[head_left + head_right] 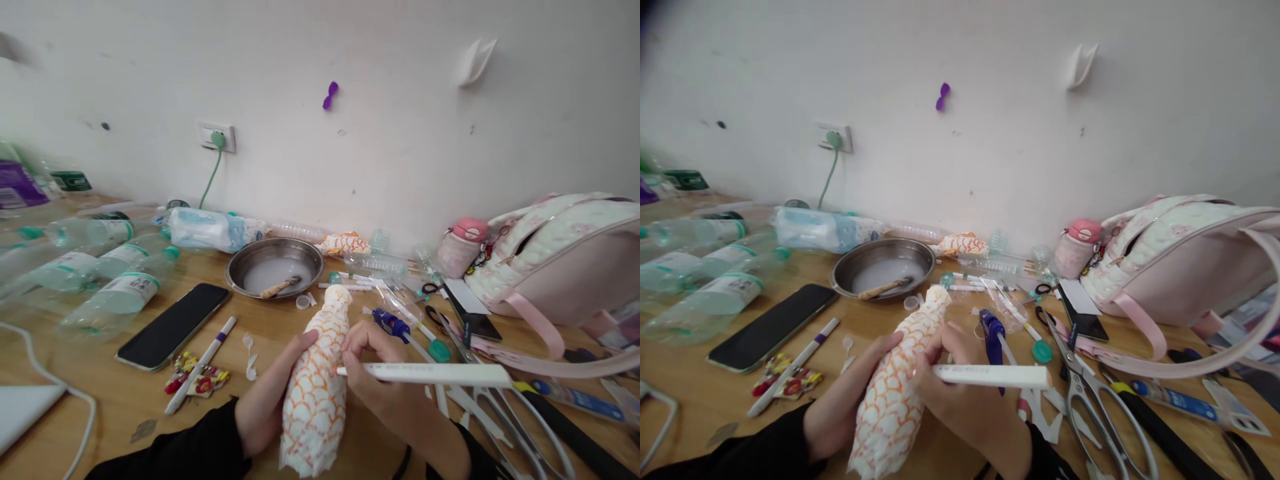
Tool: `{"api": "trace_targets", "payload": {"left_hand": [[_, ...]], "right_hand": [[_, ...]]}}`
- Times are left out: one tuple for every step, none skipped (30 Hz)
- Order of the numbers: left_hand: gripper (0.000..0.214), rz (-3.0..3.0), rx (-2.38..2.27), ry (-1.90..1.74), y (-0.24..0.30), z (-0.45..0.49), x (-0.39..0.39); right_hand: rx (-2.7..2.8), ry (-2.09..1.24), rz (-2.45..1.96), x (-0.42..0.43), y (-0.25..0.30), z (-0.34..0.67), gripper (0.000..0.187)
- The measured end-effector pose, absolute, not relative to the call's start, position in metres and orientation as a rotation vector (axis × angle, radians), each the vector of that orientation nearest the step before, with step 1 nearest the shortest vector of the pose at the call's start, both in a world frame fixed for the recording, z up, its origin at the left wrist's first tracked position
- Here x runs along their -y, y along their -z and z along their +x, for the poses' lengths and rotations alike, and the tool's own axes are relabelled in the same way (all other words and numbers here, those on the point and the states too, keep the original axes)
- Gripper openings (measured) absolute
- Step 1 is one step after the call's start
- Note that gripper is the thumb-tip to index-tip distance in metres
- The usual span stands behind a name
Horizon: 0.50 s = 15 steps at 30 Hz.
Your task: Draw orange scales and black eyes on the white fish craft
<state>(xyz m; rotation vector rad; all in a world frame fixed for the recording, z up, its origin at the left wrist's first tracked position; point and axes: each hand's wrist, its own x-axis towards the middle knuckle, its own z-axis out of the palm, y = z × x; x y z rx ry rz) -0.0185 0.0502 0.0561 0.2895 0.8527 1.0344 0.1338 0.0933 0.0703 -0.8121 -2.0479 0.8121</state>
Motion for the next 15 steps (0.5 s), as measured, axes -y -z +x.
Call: {"api": "trace_targets", "payload": {"left_hand": [[0.043,0.283,-0.848,-1.035,-0.0558,-0.0182,-0.0502],[0.043,0.281,-0.84,-1.033,-0.0552,-0.0181,-0.0503],[0.044,0.278,-0.83,-1.03,-0.0545,-0.0181,-0.0503],[0.043,0.274,-0.819,-1.028,-0.0538,-0.0183,-0.0503],[0.044,0.269,-0.812,-1.023,-0.0532,-0.0185,-0.0503],[0.044,0.265,-0.807,-1.02,-0.0528,-0.0187,-0.0501],[0.044,0.261,-0.808,-1.016,-0.0526,-0.0188,-0.0498],[0.045,0.259,-0.814,-1.01,-0.0526,-0.0188,-0.0494],[0.046,0.261,-0.819,-1.004,-0.0527,-0.0188,-0.0489],[0.046,0.267,-0.821,-0.998,-0.0528,-0.0186,-0.0483],[0.047,0.272,-0.819,-0.993,-0.0528,-0.0184,-0.0477],[0.047,0.275,-0.817,-0.991,-0.0528,-0.0182,-0.0472],[0.046,0.275,-0.815,-0.994,-0.0525,-0.0181,-0.0467],[0.046,0.273,-0.81,-1.001,-0.052,-0.0181,-0.0464],[0.046,0.267,-0.803,-1.008,-0.0514,-0.0182,-0.0463]], "right_hand": [[2.076,-0.806,-0.794,-0.0928,-0.0714,0.1334,0.016],[2.098,-0.804,-0.78,-0.0924,-0.0727,0.1334,0.016],[2.113,-0.805,-0.773,-0.0921,-0.0739,0.1336,0.016],[2.125,-0.806,-0.77,-0.092,-0.0749,0.1341,0.016],[2.139,-0.809,-0.769,-0.0921,-0.0756,0.1348,0.016],[2.157,-0.816,-0.772,-0.0923,-0.076,0.1356,0.016],[2.171,-0.821,-0.778,-0.0926,-0.0763,0.1363,0.016],[2.18,-0.825,-0.784,-0.0928,-0.0765,0.137,0.016],[2.184,-0.83,-0.791,-0.0929,-0.0767,0.1373,0.016],[2.18,-0.834,-0.795,-0.0927,-0.0768,0.1374,0.015],[2.174,-0.837,-0.793,-0.0923,-0.0771,0.1372,0.015],[2.169,-0.837,-0.785,-0.0918,-0.0773,0.1369,0.015],[2.171,-0.836,-0.773,-0.0912,-0.0775,0.1365,0.016],[2.181,-0.835,-0.761,-0.0906,-0.0776,0.1361,0.016],[2.19,-0.837,-0.751,-0.0902,-0.0774,0.1358,0.016]]}}
